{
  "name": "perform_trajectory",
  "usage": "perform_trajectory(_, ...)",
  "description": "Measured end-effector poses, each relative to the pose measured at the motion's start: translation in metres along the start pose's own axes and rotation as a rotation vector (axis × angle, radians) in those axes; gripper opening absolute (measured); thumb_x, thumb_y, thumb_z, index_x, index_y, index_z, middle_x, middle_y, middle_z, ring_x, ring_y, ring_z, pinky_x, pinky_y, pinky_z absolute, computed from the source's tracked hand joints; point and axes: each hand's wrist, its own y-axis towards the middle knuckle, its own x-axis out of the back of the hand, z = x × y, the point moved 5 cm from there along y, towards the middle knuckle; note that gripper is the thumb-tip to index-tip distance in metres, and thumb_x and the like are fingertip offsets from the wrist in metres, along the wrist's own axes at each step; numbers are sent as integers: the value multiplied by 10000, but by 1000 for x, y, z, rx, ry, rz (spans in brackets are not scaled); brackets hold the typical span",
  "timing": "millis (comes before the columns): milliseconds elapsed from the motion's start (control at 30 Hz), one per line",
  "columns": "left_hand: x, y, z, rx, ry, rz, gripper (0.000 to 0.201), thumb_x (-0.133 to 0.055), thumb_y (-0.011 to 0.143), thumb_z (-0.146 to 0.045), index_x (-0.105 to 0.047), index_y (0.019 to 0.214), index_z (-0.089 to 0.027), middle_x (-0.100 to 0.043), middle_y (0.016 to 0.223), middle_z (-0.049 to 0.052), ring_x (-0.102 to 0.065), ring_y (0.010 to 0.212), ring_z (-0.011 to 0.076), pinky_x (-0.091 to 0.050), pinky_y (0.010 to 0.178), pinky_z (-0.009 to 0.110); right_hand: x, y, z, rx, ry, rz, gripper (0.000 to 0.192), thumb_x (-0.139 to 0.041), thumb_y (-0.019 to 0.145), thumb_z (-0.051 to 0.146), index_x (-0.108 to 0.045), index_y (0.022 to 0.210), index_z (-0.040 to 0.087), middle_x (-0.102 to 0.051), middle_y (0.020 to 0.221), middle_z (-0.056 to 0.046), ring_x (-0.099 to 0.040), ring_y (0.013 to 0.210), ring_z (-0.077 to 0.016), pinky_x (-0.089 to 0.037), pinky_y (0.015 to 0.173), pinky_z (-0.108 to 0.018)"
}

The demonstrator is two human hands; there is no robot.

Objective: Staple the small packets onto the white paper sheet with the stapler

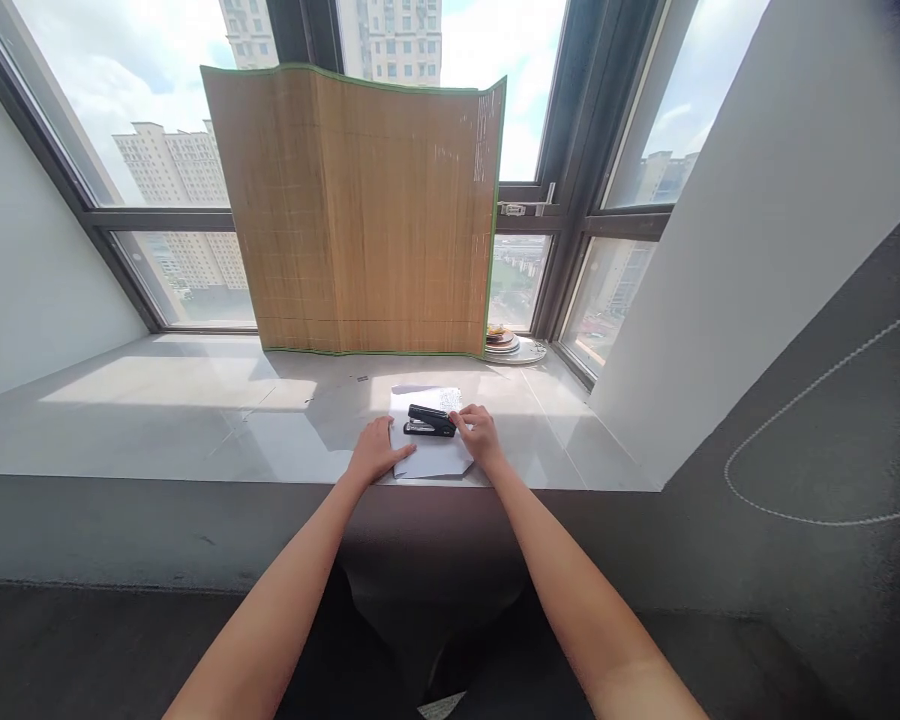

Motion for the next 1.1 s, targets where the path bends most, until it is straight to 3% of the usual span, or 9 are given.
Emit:
perform_trajectory(233, 3, -1, 4, 65, -76, -32, 776, -825, 740, -617, -532, 1316, -189, -629, 1326, 189, -594, 1270, 400, -469, 1053, 455, 1, 0, -1, -35, 26, -8, 380, -559, 1002, 433, -769, 742, 251, -715, 907, -70, -614, 939, -244, -489, 942, -409)
perform_trajectory(333, 3, -1, 6, 77, -118, -31, 740, -823, 746, -594, -539, 1303, -197, -633, 1330, 189, -595, 1275, 397, -469, 1048, 454, -1, 7, 4, 16, 60, 11, 300, -614, 973, 471, -803, 1030, 246, -730, 1047, -89, -630, 1025, -259, -509, 939, -408)
perform_trajectory(433, 2, -1, 10, 112, -225, -38, 712, -829, 744, -563, -558, 1292, -198, -636, 1351, 189, -589, 1295, 394, -463, 1073, 470, -15, 18, 11, 99, 24, 168, 448, -762, 871, 469, -740, 1264, 255, -744, 1163, -84, -633, 1101, -267, -515, 949, -396)
perform_trajectory(500, 5, -1, 14, 146, -432, -78, 699, -840, 738, -548, -584, 1285, -197, -631, 1383, 190, -569, 1341, 388, -445, 1123, 481, -26, 24, 15, 116, -29, 290, 432, -824, 805, 410, -760, 1200, 249, -769, 1095, -64, -661, 1029, -257, -515, 899, -366)
perform_trajectory(567, 15, -1, 21, 189, -746, -200, 653, -768, 817, -592, -597, 1315, -206, -590, 1469, 186, -516, 1429, 364, -418, 1186, 477, -34, 27, 20, 78, -61, 345, 288, -815, 791, 350, -790, 1055, 236, -774, 933, -33, -676, 878, -232, -504, 799, -327)
perform_trajectory(700, 32, -3, 40, 276, -1356, -458, 700, -202, 1047, -659, -545, 1449, -199, -465, 1621, 169, -456, 1515, 269, -462, 1201, 443, -34, 22, 51, 89, -83, 225, 175, -744, 858, 342, -792, 995, 243, -756, 841, -19, -662, 782, -214, -477, 720, -307)
perform_trajectory(800, 31, -5, 45, 345, -1765, -499, 769, -95, 1057, -606, -549, 1479, -152, -502, 1589, 204, -514, 1474, 265, -523, 1158, 442, -37, 9, 92, 275, -232, 143, 211, -699, 918, 284, -773, 1113, 254, -772, 968, -61, -655, 912, -252, -479, 788, -344)
perform_trajectory(900, 24, -6, 42, 416, -1987, -453, 805, -54, 1071, -582, -532, 1504, -100, -525, 1566, 232, -548, 1447, 270, -561, 1116, 428, -52, -10, 129, 573, -431, 183, 304, -578, 996, 168, -732, 1242, 259, -764, 1096, -96, -618, 1040, -276, -462, 881, -395)
perform_trajectory(1100, 21, -12, 30, 457, -2305, -433, 746, -147, 1115, -551, -492, 1535, -41, -580, 1507, 257, -638, 1351, 279, -618, 1017, 375, -74, -30, 151, 978, -595, 166, 305, -493, 1061, 101, -689, 1260, 225, -737, 1108, -88, -606, 977, -225, -436, 894, -399)
